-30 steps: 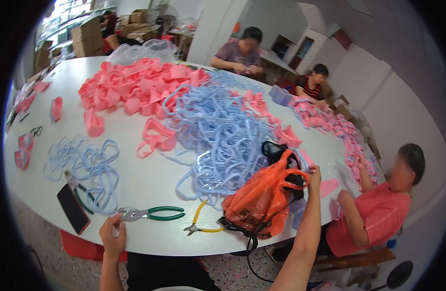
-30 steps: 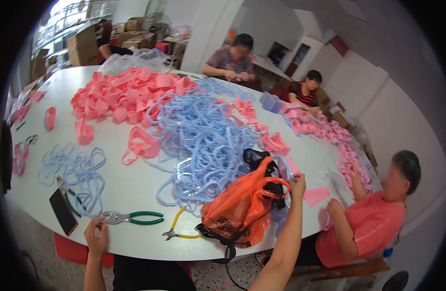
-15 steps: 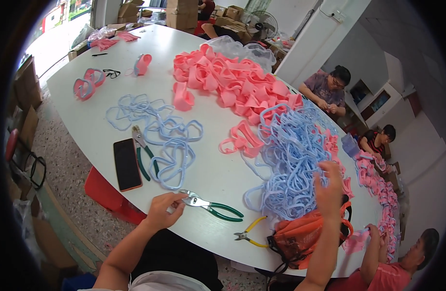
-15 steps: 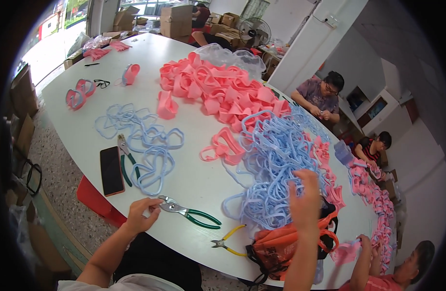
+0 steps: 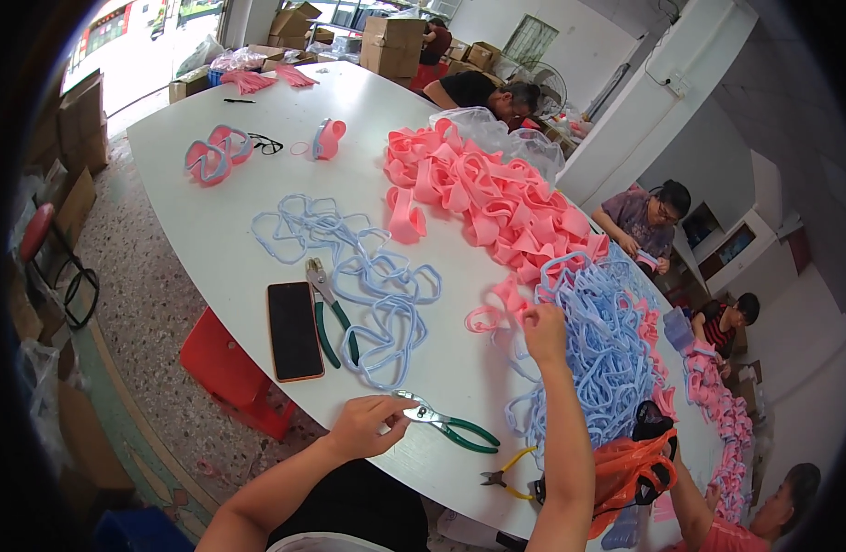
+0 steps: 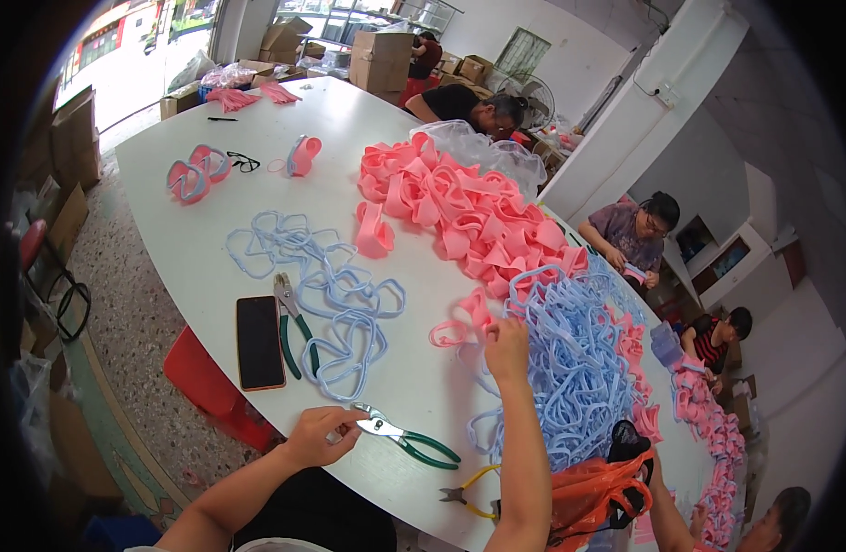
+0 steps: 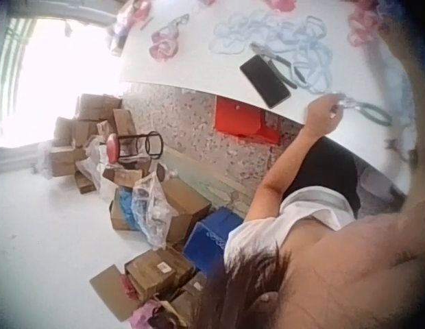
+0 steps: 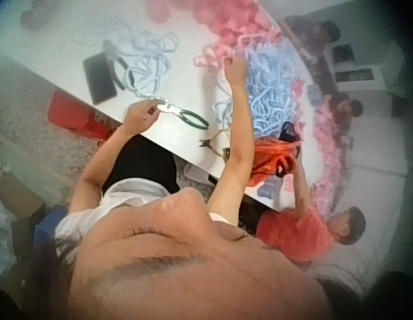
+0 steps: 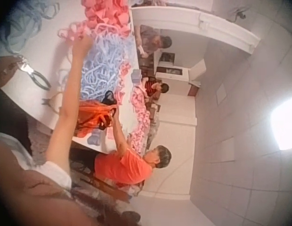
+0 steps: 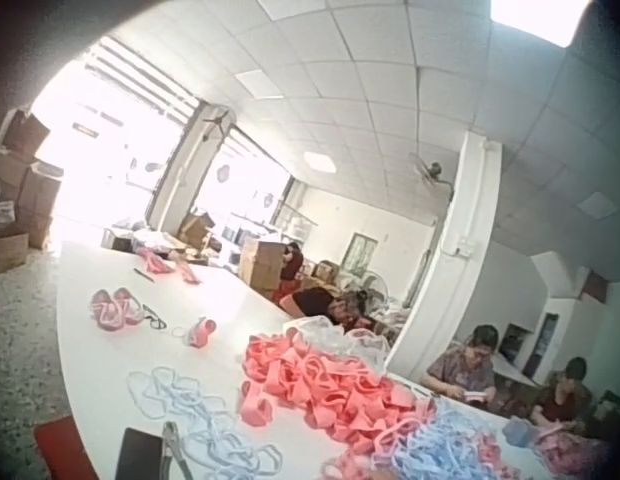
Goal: The recorder is assembling swim goggles by attaching pink protective padding and straps using pliers.
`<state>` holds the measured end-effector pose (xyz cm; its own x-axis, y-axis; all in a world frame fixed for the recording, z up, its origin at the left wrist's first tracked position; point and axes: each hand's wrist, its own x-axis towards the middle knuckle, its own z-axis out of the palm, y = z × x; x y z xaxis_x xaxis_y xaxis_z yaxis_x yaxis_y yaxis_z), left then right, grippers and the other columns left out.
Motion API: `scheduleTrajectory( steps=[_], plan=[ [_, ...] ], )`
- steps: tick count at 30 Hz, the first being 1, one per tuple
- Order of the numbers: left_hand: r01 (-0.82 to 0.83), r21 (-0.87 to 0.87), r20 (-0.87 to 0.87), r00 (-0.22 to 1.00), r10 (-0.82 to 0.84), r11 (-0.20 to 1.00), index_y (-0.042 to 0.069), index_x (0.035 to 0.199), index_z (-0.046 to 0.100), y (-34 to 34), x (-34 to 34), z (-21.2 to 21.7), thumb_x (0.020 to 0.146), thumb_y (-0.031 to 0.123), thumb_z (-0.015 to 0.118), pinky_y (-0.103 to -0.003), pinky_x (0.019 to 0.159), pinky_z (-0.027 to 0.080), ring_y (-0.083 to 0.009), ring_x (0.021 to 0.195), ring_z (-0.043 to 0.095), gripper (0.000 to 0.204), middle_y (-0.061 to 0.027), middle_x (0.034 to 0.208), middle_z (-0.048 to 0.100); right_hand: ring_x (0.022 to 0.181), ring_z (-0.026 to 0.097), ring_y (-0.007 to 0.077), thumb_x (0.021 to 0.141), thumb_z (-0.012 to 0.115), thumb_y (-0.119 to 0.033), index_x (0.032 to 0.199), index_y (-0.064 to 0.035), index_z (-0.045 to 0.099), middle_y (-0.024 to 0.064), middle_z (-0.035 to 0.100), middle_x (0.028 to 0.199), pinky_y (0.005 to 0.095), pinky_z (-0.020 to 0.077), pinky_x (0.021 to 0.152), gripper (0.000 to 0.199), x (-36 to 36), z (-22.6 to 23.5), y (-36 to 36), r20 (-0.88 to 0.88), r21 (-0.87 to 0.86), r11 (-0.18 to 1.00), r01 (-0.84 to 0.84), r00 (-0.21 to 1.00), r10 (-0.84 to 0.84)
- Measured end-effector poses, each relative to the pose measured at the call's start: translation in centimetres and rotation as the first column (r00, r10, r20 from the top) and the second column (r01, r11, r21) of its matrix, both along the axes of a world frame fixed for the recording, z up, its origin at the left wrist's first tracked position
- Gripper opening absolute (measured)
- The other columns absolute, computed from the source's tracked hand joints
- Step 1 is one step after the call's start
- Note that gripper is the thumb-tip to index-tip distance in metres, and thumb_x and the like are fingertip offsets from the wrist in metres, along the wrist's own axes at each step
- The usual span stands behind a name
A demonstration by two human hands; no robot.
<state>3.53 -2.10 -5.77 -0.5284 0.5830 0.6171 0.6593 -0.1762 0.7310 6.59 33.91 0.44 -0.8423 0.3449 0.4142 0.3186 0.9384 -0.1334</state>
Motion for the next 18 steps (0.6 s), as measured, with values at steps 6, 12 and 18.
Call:
scheduleTrajectory(
  steps=[6, 12, 18],
  plan=[
    [0.093, 0.013, 0.346, 0.934, -0.092, 0.996, 0.001, 0.114, 0.062, 0.3, -0.6, -1.4, 0.085, 0.006, 0.066, -0.025, 0.065, 0.052, -0.0148, 0.074, 0.064, 0.030, -0.0078, 0.087, 0.065, 0.087, 0.061, 0.0184, 0.083, 0.063, -0.001, 0.095, -0.0005, 0.065, 0.0073, 0.066, 0.088, 0.0287, 0.0478, 0.078, 0.012, 4.2, 7.7, -8.3, -0.173, -0.679, 0.725, -0.113, 0.985, -0.008],
    [0.206, 0.486, 0.766, 0.367, -0.528, 0.849, 0.007, 0.147, 0.025, 0.7, 0.6, 1.2, 0.087, 0.031, 0.070, -0.034, 0.087, 0.051, -0.0256, 0.112, 0.057, 0.078, -0.0152, 0.130, 0.049, 0.086, 0.057, 0.0084, 0.088, 0.059, 0.003, 0.100, 0.0015, 0.061, 0.0033, 0.062, 0.096, 0.0232, 0.0459, 0.077, 0.012, 9.2, 8.0, -13.9, -0.244, -0.961, 0.041, -0.275, 0.905, 0.350],
    [0.295, 0.652, 0.757, -0.207, -0.620, 0.698, 0.012, 0.142, 0.035, -1.7, 0.2, 0.1, 0.079, 0.032, 0.078, -0.026, 0.063, 0.043, -0.0131, 0.082, 0.055, 0.079, -0.0032, 0.111, 0.052, 0.087, 0.055, 0.0073, 0.088, 0.060, 0.000, 0.100, 0.0003, 0.060, 0.0024, 0.059, 0.101, 0.0223, 0.0450, 0.078, 0.012, 9.2, 6.1, -14.1, -0.172, -0.977, -0.194, -0.084, 0.848, 0.501]
  ],
)
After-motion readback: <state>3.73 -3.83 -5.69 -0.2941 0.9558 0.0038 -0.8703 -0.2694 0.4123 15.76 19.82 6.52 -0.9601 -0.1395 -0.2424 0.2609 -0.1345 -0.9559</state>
